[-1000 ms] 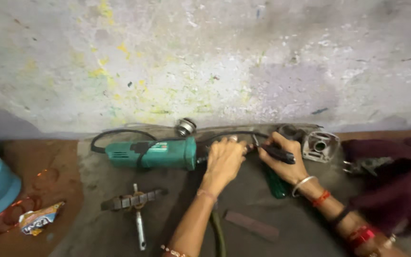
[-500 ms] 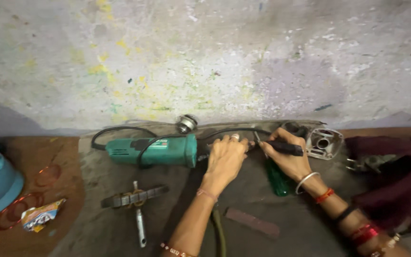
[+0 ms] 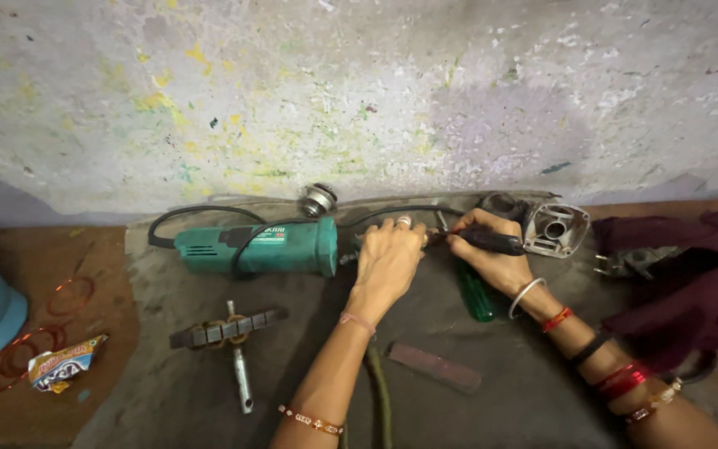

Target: The person uses a green-handled screwdriver to tighten a screw on a small cylindrical electrical component held in their left hand. They then use a black-handled tool to further adjust the component on a workbench cluttered with tools and parts.

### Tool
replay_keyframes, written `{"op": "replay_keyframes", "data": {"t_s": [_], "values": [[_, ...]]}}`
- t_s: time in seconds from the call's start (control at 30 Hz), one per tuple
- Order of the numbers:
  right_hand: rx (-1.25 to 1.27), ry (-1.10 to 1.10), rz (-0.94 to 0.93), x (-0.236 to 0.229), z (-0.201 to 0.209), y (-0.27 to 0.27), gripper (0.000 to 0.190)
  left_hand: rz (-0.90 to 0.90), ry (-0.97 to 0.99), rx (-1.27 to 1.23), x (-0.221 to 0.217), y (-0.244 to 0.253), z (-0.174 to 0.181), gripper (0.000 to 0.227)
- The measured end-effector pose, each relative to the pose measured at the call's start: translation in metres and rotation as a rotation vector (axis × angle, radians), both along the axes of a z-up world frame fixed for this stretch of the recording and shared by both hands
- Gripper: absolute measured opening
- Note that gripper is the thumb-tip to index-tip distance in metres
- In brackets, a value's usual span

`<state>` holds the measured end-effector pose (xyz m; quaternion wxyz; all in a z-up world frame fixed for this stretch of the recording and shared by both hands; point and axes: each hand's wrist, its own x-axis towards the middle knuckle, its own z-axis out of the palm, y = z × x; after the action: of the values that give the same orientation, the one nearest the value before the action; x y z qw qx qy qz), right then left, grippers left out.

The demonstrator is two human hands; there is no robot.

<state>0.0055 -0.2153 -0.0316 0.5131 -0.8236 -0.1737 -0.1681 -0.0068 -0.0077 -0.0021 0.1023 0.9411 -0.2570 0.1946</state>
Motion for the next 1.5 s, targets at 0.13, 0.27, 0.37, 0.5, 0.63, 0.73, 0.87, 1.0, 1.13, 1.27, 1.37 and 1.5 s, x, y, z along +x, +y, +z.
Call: {"op": "replay_keyframes", "data": {"t_s": [0.13, 0.27, 0.37, 0.5, 0.63, 0.73, 0.87, 1.0, 1.13, 1.27, 1.37, 1.5], "values": [[0.015, 0.058, -0.102, 0.001, 0.003, -0.001, 0.015, -0.012, -0.012, -0.032, 0.0, 0.0, 0.0, 0.028], [-0.016, -0.051, -0.048, -0.001, 0.004, 0.003, 0.015, -0.03, -0.013, -0.05, 0.002, 0.0, 0.002, 0.023], [-0.079, -0.027, -0.04, -0.003, 0.001, 0.001, 0.018, -0.032, -0.021, -0.061, -0.001, 0.002, -0.005, 0.02], [-0.105, -0.11, -0.144, 0.0, 0.008, -0.001, 0.019, -0.058, -0.089, -0.102, 0.001, 0.001, -0.003, 0.025], [-0.13, -0.108, -0.079, -0.007, 0.009, 0.003, 0.02, -0.032, -0.041, -0.064, 0.002, 0.0, -0.008, 0.021], [-0.18, -0.126, -0.025, -0.005, 0.01, 0.008, 0.022, -0.012, -0.041, -0.038, 0.007, 0.0, -0.009, 0.015], [-0.212, -0.186, -0.071, -0.003, 0.009, 0.001, 0.021, -0.022, -0.015, -0.046, 0.004, -0.001, -0.009, 0.019], [-0.137, -0.116, -0.123, -0.006, 0.011, 0.001, 0.02, -0.009, -0.005, -0.018, 0.004, -0.002, -0.003, 0.022], [-0.157, -0.164, -0.068, -0.005, 0.009, 0.002, 0.025, -0.025, 0.013, -0.048, 0.004, 0.0, -0.003, 0.024], [-0.182, -0.15, -0.078, -0.002, 0.008, 0.0, 0.025, -0.045, 0.033, -0.119, 0.003, 0.001, -0.002, 0.023], [-0.181, -0.176, -0.078, -0.001, 0.006, 0.001, 0.025, -0.05, 0.016, -0.151, 0.005, 0.003, -0.003, 0.021], [-0.168, -0.131, -0.027, -0.002, 0.0, 0.002, 0.024, -0.037, -0.017, -0.17, 0.004, 0.002, -0.009, 0.021]]}}
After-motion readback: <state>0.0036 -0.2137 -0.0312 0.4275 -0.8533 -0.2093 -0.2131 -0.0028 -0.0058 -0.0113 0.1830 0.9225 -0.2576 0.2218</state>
